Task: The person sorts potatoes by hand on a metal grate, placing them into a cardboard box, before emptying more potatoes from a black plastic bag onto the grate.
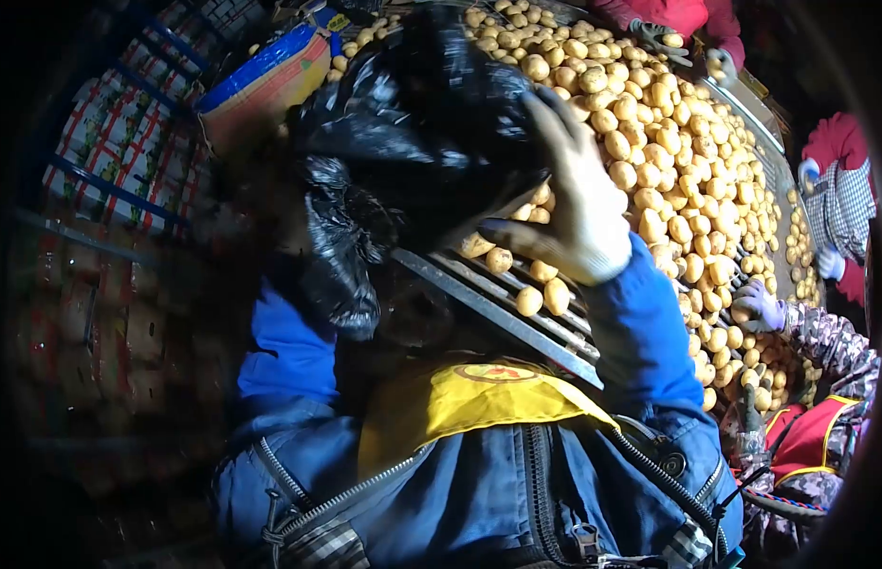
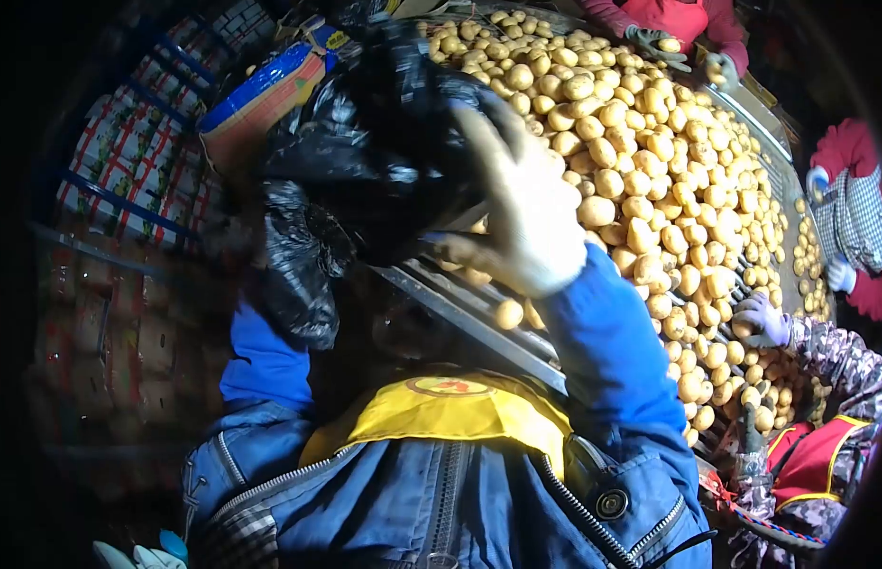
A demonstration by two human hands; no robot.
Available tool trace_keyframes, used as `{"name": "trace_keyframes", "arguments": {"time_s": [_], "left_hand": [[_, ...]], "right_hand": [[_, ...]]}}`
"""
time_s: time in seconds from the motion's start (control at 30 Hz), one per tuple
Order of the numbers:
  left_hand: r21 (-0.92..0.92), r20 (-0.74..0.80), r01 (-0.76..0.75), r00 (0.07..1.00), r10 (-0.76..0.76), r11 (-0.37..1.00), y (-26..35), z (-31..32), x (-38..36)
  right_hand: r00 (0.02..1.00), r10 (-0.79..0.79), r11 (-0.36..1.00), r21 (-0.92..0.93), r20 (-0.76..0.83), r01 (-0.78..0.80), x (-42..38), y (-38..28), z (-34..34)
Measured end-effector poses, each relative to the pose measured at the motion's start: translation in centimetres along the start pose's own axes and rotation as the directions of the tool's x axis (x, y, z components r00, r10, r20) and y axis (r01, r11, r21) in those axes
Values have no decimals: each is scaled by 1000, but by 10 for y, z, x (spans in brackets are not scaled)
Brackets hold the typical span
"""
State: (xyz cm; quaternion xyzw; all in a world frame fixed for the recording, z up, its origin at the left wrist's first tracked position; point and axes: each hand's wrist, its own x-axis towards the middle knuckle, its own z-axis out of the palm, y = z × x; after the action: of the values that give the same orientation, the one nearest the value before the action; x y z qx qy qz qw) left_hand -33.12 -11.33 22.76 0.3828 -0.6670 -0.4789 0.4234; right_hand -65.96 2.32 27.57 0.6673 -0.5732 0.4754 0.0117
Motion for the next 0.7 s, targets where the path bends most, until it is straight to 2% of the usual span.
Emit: {"name": "trace_keyframes", "arguments": {"time_s": [0.07,0.1,0.13,0.17,0.23,0.27,0.33,0.37,0.4,0.43,0.47,0.5,0.53,0.57,0.6,0.63,0.67,0.7], "left_hand": [[13,7,24,1000,-24,1000,-13,-12,-10],[14,15,34,999,-34,999,-20,-19,-14],[12,22,43,999,-43,999,-29,-25,-17],[3,31,55,998,-55,998,-38,-31,-21],[-13,53,71,996,-71,997,-56,-44,-24],[-18,66,81,995,-79,997,-66,-52,-25],[-38,89,99,991,-95,994,-85,-70,-26],[-49,97,108,990,-102,993,-95,-81,-26],[-63,103,112,989,-105,992,-104,-92,-25],[-80,113,110,988,-101,991,-112,-102,-25],[-91,115,110,988,-99,990,-118,-112,-25],[-102,122,105,988,-92,989,-127,-122,-25],[-100,123,89,989,-77,991,-133,-134,-29],[-93,126,48,991,-36,995,-137,-145,-30],[-76,122,7,993,2,997,-141,-155,-29],[-52,112,-45,992,51,998,-144,-166,-28],[-21,97,-112,989,114,993,-139,-177,-26],[-199,119,138,986,-116,970,-130,-191,-26]], "right_hand": [[997,-56,993,107,52,50,20,11,59],[909,312,648,639,275,-415,26,11,101],[807,365,307,759,464,-575,23,15,136],[666,399,-78,747,631,-661,21,20,170],[566,231,-362,610,791,-705,10,38,229],[635,196,-112,660,748,-743,7,30,238],[756,122,406,663,643,-629,1,13,253],[785,-84,314,764,613,-563,4,-5,259],[793,-107,-185,772,599,-608,1,-28,263],[801,-130,-635,571,584,-520,11,-73,250],[595,-169,-536,433,786,-724,0,-51,280],[727,-136,-449,613,673,-651,-10,-44,330],[718,-113,-291,668,687,-685,-13,-43,350],[712,-86,0,715,697,-700,-13,-38,367],[722,-81,253,715,687,-652,-15,-32,385],[738,-81,404,699,670,-590,-19,-23,404],[815,-103,380,780,570,-498,-24,-16,431],[802,-56,194,794,595,-575,-32,-3,447]]}}
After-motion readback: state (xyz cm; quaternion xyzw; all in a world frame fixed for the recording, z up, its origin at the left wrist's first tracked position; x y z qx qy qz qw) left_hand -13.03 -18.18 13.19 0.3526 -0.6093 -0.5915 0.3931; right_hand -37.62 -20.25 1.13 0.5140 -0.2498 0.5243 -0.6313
